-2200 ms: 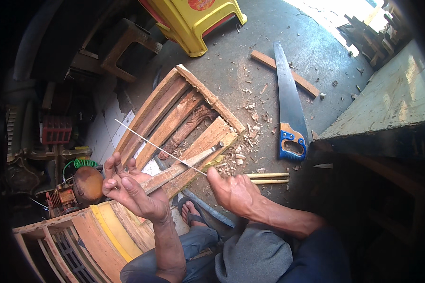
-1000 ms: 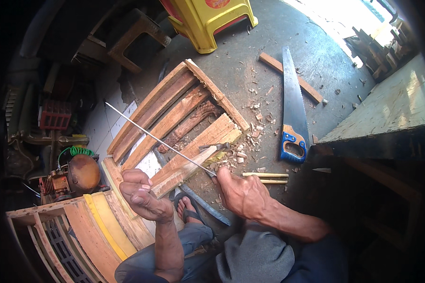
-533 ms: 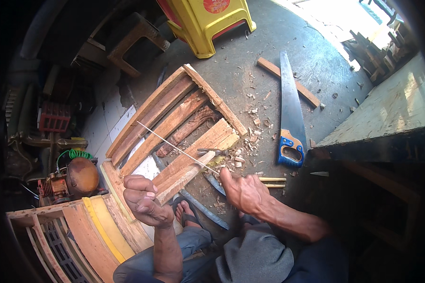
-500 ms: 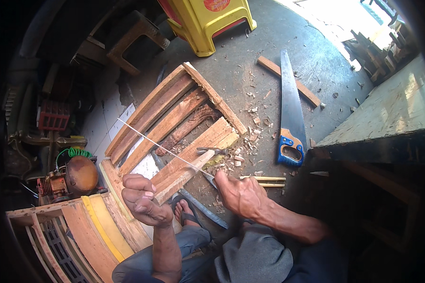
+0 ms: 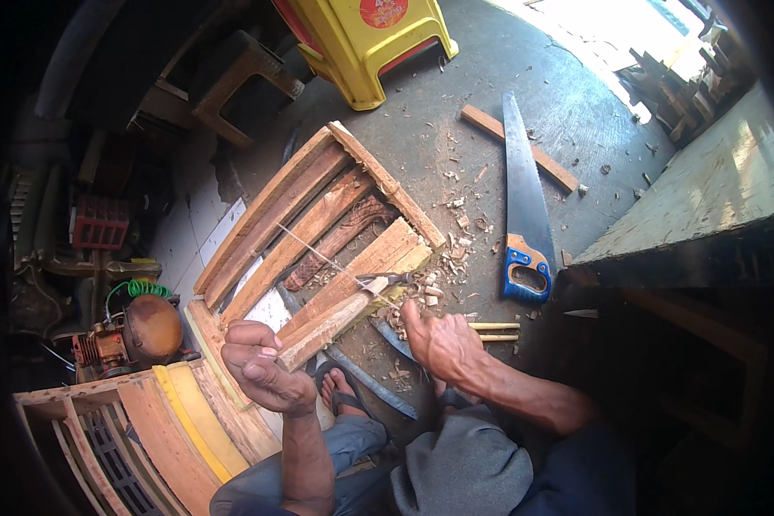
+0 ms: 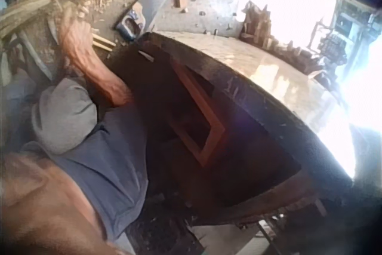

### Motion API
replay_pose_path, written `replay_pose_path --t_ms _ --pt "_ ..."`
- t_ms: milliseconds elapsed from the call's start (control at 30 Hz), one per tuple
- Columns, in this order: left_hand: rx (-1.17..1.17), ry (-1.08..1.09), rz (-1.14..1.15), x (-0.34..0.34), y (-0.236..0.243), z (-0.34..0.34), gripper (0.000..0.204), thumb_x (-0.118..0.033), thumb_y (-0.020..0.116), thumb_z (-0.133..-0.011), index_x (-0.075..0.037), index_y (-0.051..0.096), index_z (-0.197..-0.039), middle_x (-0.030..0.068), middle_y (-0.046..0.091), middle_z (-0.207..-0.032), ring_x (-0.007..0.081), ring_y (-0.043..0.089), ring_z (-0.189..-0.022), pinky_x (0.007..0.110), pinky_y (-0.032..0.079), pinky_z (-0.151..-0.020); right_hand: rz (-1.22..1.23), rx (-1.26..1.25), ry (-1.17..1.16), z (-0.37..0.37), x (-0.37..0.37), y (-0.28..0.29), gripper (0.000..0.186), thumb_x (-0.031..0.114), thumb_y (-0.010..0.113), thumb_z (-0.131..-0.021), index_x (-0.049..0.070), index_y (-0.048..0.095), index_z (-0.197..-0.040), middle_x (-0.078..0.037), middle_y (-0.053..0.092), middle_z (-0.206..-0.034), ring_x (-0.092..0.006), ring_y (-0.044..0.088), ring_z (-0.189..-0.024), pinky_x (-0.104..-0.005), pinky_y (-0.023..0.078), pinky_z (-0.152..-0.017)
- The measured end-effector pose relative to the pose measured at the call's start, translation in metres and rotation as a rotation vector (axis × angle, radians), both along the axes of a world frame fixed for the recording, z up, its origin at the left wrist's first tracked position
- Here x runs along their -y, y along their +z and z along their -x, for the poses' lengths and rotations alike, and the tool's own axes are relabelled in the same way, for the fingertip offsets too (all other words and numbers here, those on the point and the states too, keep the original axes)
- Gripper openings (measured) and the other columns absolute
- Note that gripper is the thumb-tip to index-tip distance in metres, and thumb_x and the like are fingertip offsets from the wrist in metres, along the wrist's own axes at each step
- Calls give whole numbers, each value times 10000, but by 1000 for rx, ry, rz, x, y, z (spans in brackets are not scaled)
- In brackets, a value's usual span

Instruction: The person sits on the floor and uses a knife to shave and shape a small piece of wood held in the left hand. The person repeatedly shaves the wood, occasionally pauses to inspect it, and continues refining its shape.

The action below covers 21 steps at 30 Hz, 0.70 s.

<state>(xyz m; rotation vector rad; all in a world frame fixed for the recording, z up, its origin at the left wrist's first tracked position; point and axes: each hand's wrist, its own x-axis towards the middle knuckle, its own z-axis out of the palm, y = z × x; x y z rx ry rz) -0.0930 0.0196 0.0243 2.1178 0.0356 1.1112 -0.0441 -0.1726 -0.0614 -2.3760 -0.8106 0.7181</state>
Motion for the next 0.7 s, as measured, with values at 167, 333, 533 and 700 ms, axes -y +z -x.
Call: replay_pose_path --t_ms 167,333,533,700 --pt "34 87 57 11 1 -4 368 -344 362 -1104 -61 379 -868 75 442 -775 147 386 -711 314 371 -676 -352 88 -41 16 -9 25 103 102 520 -952 40 465 -1013 -209 640 -703 -444 673 -632 -544 529 -529" --pt "-22 184 46 12 3 -6 344 -288 300 -1112 -53 363 -870 88 429 -783 135 378 -700 268 338 -627 -507 97 -89 16 -10 41 116 115 516 -954 42 440 -1002 -228 643 -718 -458 670 -645 -561 514 -517" --pt "24 169 42 17 4 -9 343 -288 298 -1110 -50 358 -870 89 424 -793 129 373 -698 264 333 -621 -186 -31 -17 6 -4 32 188 119 502 -939 40 417 -1087 -272 675 -799 -479 672 -669 -583 513 -577" --pt "24 162 47 13 2 -10 342 -285 300 -1109 -48 352 -867 82 419 -788 124 360 -695 265 324 -621 -140 -52 -10 -4 -8 17 165 143 537 -939 41 447 -1032 -244 666 -719 -464 665 -631 -559 517 -549"
